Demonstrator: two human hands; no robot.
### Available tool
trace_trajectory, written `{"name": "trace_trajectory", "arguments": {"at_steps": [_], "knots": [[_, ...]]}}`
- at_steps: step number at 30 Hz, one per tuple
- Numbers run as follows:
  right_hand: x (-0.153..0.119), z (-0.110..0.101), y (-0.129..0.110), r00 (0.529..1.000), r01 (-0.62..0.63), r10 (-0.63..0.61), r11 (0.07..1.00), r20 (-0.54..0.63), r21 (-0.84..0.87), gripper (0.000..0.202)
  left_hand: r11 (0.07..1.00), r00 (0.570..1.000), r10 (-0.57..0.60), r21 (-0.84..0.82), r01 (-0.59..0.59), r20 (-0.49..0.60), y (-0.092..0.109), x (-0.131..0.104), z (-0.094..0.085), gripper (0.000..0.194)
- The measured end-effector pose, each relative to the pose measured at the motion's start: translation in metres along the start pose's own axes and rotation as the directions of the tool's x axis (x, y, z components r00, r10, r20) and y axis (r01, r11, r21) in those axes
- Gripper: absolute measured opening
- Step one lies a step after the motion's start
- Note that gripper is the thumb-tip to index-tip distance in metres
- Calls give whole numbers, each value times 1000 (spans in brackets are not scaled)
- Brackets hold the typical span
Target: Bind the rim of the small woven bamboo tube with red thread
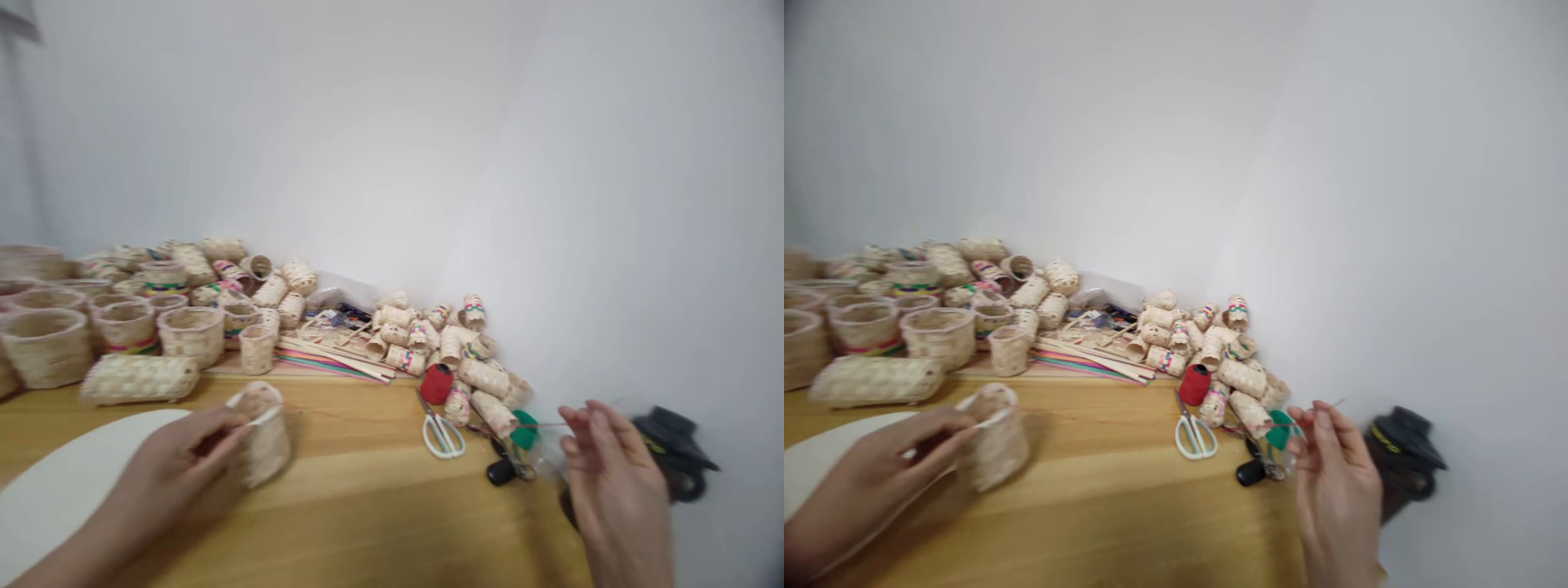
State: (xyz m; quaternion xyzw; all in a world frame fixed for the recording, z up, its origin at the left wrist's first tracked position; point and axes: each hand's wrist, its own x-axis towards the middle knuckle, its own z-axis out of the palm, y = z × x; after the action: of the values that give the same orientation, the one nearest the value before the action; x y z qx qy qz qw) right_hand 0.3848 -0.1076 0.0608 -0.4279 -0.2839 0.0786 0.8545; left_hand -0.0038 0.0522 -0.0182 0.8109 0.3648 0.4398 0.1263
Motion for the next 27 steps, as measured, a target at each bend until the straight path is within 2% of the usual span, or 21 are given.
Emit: {"name": "trace_trajectory", "arguments": {"at_steps": [3, 5, 6, 7, 9, 12, 14, 18, 20, 22, 23, 27], "knots": [[-10, 12, 5, 992, 40, -19, 985, 124, -170, 29, 997, 989, -24, -68, 34, 144, 25, 2, 1, 33], [-22, 26, 13, 960, 126, -11, 910, 279, -396, 27, 995, 981, -23, -91, 41, 191, 30, 2, 2, 29], [-30, 35, 17, 927, 196, -1, 853, 374, -483, 26, 994, 979, -26, -98, 47, 200, 31, 1, 3, 28], [-40, 45, 22, 879, 273, 12, 806, 476, -525, 27, 994, 979, -21, -104, 43, 205, 31, -1, 3, 27], [-62, 66, 34, 757, 359, 46, 804, 651, -474, 25, 996, 976, 13, -93, 7, 215, 31, -5, 4, 25], [-96, 95, 57, 596, 290, 176, 862, 784, -415, 22, 989, 969, 148, -44, -142, 197, 32, -12, 6, 22], [-115, 107, 73, 517, 202, 280, 878, 809, -434, 25, 964, 953, 253, 44, -263, 164, 32, -16, 10, 23], [-139, 113, 100, 473, 38, 435, 859, 766, -511, 33, 885, 916, 388, 238, -401, 102, 30, -24, 20, 26], [-143, 112, 108, 411, 25, 500, 829, 762, -558, 34, 863, 908, 408, 284, -417, 93, 27, -25, 24, 27], [-142, 111, 109, 355, 88, 532, 799, 769, -594, 33, 861, 912, 397, 304, -408, 101, 24, -26, 27, 27], [-140, 111, 107, 346, 137, 524, 792, 778, -594, 32, 861, 915, 391, 309, -403, 105, 23, -26, 28, 28], [-131, 127, 87, 366, 355, 379, 787, 850, -504, 23, 860, 916, 372, 316, -400, 147, 19, -27, 30, 31]]}}
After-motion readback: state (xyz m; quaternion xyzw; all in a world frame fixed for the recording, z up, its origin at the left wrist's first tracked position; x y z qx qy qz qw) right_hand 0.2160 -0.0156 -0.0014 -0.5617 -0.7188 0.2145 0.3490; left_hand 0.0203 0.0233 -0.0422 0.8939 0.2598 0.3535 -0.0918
